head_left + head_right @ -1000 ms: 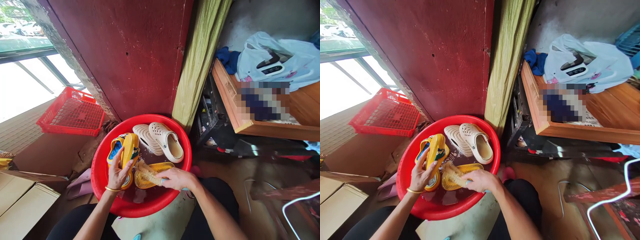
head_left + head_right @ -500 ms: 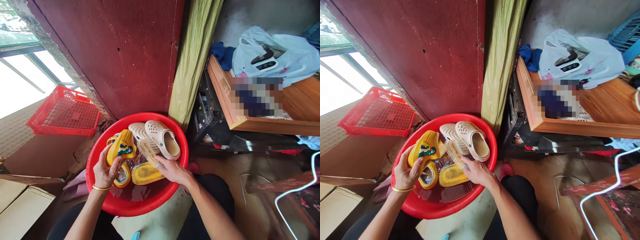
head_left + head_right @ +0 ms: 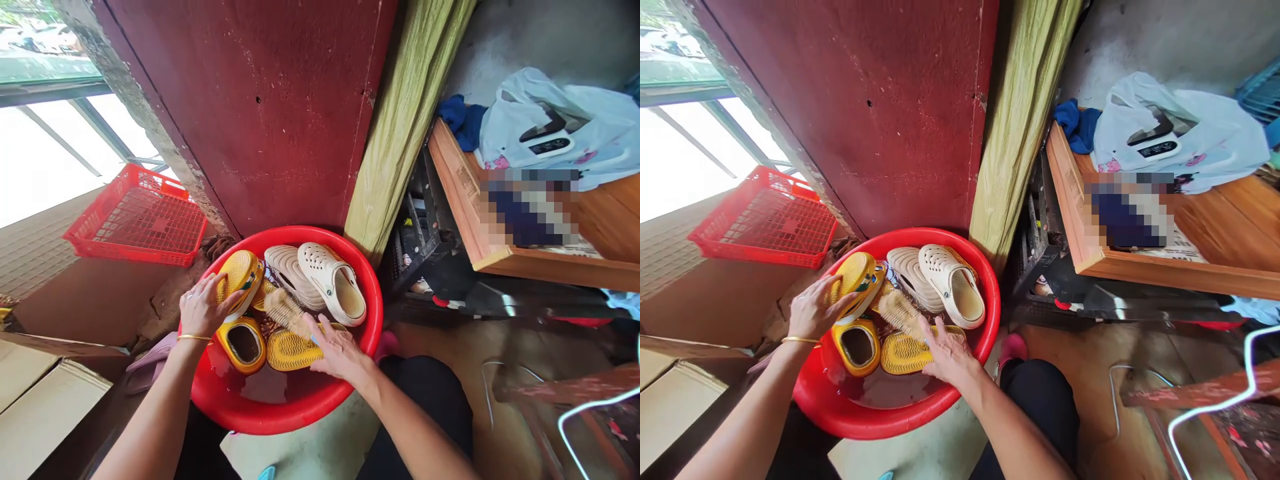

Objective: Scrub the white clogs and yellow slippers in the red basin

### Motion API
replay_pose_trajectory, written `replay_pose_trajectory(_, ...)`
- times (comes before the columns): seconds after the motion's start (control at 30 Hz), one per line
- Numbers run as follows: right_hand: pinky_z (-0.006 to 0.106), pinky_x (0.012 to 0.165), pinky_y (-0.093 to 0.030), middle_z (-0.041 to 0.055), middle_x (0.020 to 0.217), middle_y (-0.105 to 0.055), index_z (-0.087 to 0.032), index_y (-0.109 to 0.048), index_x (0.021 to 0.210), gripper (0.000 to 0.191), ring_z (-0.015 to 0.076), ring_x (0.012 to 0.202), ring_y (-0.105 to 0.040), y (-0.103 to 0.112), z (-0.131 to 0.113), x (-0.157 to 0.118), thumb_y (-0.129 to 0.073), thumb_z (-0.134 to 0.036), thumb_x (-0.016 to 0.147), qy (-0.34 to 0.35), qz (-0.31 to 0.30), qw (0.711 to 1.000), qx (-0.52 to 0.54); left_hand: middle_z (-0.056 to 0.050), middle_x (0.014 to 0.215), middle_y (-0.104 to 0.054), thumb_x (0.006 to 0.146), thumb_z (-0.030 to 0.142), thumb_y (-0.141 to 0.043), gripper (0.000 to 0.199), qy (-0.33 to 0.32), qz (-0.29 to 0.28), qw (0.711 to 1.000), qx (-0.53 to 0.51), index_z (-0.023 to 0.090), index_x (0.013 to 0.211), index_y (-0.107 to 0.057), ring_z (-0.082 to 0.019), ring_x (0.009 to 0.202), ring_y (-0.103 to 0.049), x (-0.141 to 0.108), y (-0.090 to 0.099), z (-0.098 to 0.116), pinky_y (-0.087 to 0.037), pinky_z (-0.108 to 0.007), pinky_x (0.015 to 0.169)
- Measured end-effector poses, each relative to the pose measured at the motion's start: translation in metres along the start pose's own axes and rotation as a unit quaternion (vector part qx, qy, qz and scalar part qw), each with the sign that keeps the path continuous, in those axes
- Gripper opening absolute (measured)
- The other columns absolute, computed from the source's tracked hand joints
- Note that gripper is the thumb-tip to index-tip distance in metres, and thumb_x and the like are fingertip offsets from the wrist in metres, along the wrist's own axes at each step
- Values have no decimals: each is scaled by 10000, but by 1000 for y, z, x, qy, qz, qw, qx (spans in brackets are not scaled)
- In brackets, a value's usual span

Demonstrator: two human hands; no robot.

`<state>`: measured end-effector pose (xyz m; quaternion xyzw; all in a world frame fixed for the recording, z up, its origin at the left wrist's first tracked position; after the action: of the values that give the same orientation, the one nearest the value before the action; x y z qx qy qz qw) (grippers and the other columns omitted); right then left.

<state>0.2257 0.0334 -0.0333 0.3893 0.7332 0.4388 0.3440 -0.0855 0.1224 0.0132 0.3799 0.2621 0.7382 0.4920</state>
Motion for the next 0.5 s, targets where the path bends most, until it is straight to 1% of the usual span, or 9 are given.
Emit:
replay_pose_trajectory(0.07, 497, 911, -561, 301, 1591, -351, -237, -148, 1646, 1311, 410, 1138, -674, -16, -3, 6, -941, -359, 609, -3, -29, 999, -27, -181, 1389, -623, 805, 546, -686, 515, -21, 4, 999, 34, 214, 1199, -670, -390, 1311, -541, -3, -2, -1, -348, -527, 1143)
replay_pose_trajectory(0.13, 502, 862, -580, 340, 1578, -341, -214, -144, 1646, 1332, 422, 1086, -697, -29, -6, 12, -949, -300, 588, -9, -62, 997, -52, -186, 1375, -635, 867, 504, -592, 523, -13, -28, 998, 56, 188, 1281, -631, -370, 1288, -572, -5, -8, -6, -404, -509, 1108)
replay_pose_trajectory(0.2, 472, 830, -590, 350, 1573, -339, -205, -130, 1649, 1253, 395, 1038, -721, -36, -7, 17, -890, -201, 652, -10, -76, 994, -76, -176, 1332, -670, 891, 454, -536, 557, 9, -69, 995, 71, 170, 1370, -565, -346, 1235, -620, -7, -12, -14, -465, -480, 1057)
replay_pose_trajectory(0.27, 448, 849, -581, 336, 1573, -354, -209, -141, 1647, 1164, 371, 1049, -723, -38, -4, 21, -822, -144, 705, -12, -79, 993, -83, -169, 1319, -684, 895, 436, -519, 598, 41, -88, 992, 78, 159, 1424, -508, -333, 1199, -650, -9, -13, -25, -496, -463, 1024)
replay_pose_trajectory(0.3, 451, 875, -570, 327, 1563, -380, -204, -158, 1644, 1139, 374, 1082, -710, -38, -2, 23, -817, -163, 716, -16, -81, 994, -75, -169, 1316, -688, 894, 442, -517, 613, 57, -93, 991, 78, 155, 1435, -493, -331, 1190, -659, -9, -13, -31, -504, -458, 1013)
replay_pose_trajectory(0.37, 482, 938, -534, 310, 1513, -459, -180, -179, 1636, 1149, 404, 1170, -662, -35, 6, 25, -850, -294, 710, -24, -88, 995, -31, -166, 1317, -690, 893, 467, -518, 634, 76, -93, 990, 70, 154, 1442, -478, -331, 1183, -667, -12, -13, -39, -514, -456, 1004)
replay_pose_trajectory(0.43, 501, 982, -500, 283, 1452, -534, -162, -191, 1629, 1198, 418, 1234, -613, -29, 15, 25, -869, -431, 680, -25, -94, 995, 39, -151, 1326, -688, 885, 492, -530, 653, 74, -82, 993, 52, 171, 1449, -466, -326, 1181, -671, -15, -13, -42, -516, -455, 1009)
replay_pose_trajectory(0.5, 483, 998, -483, 240, 1407, -583, -169, -218, 1619, 1213, 396, 1248, -597, -21, 23, 24, -880, -472, 649, -19, -92, 988, 123, -148, 1376, -658, 870, 498, -552, 702, 55, -47, 997, 35, 183, 1485, -427, -320, 1194, -665, -18, -11, -42, -510, -451, 1026)
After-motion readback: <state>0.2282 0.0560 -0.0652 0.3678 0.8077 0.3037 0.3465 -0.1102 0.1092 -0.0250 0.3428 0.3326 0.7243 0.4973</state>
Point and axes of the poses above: each hand's wrist, its own x-axis towards the middle knuckle, its own y-axis out of the back of the hand, z = x × y, the point moved 6 cm from there along x, towards the middle knuckle
